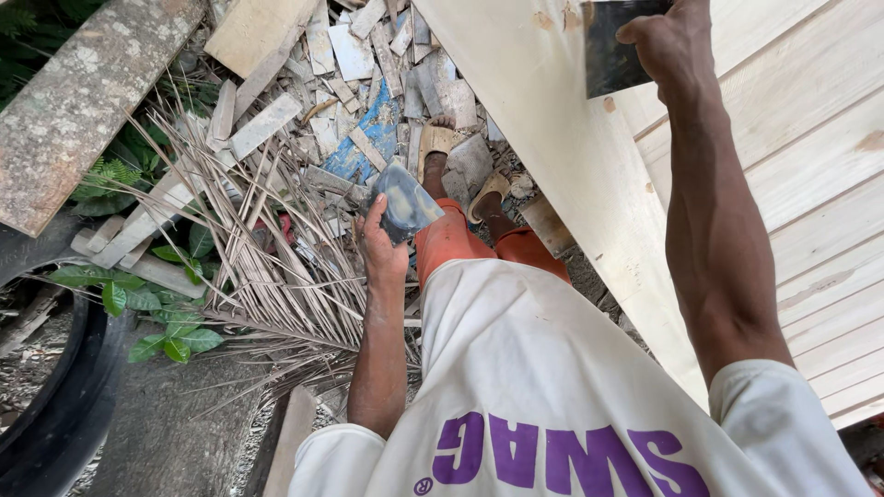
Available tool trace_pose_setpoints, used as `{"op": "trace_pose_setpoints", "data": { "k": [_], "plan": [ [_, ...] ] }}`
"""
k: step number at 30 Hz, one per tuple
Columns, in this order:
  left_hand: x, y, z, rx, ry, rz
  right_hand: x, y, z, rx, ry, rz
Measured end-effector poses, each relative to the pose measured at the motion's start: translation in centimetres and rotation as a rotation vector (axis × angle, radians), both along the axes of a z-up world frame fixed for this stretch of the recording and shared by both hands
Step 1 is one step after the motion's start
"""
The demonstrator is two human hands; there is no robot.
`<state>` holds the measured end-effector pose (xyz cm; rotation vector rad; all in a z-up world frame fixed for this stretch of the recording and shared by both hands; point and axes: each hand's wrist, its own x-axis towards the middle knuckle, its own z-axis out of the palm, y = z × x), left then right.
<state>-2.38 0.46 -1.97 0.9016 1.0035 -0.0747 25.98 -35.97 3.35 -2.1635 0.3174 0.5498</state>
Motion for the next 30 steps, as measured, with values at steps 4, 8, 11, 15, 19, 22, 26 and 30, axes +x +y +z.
{"op": "trace_pose_setpoints", "data": {
  "k": [4, 8, 11, 15, 19, 22, 26, 30],
  "plan": [
    [-0.5, -0.2, -0.1, 0.108, -0.092, -0.178, 1.2, 2.6, 2.2, -0.473, -0.054, 0.299],
    [1.5, -0.8, 1.0, -0.425, 0.122, 0.253, -0.6, 4.4, -0.3, -0.706, -0.416, 0.618],
    [2.6, -1.5, 2.2, -0.399, 0.069, 0.234, -3.4, 5.7, -2.2, -0.715, -0.685, 0.74],
    [4.0, -4.1, 2.7, -0.352, 0.084, 0.142, -4.5, 4.7, -1.5, -0.632, -0.502, 0.775],
    [7.9, -7.1, 2.5, -0.438, -0.078, 0.094, -3.2, 4.8, -0.8, -0.716, -0.621, 0.732],
    [8.2, -8.8, 3.7, -0.396, 0.028, 0.054, -4.1, 5.8, 0.1, -0.539, -0.435, 0.705],
    [10.4, -10.5, 3.5, -0.419, -0.065, 0.03, -9.4, 9.0, 5.7, -0.034, -0.497, 0.504],
    [11.7, -10.6, 3.6, -0.501, -0.002, 0.036, -12.0, 9.7, 9.0, -0.112, -0.461, 0.634]
  ]
}}
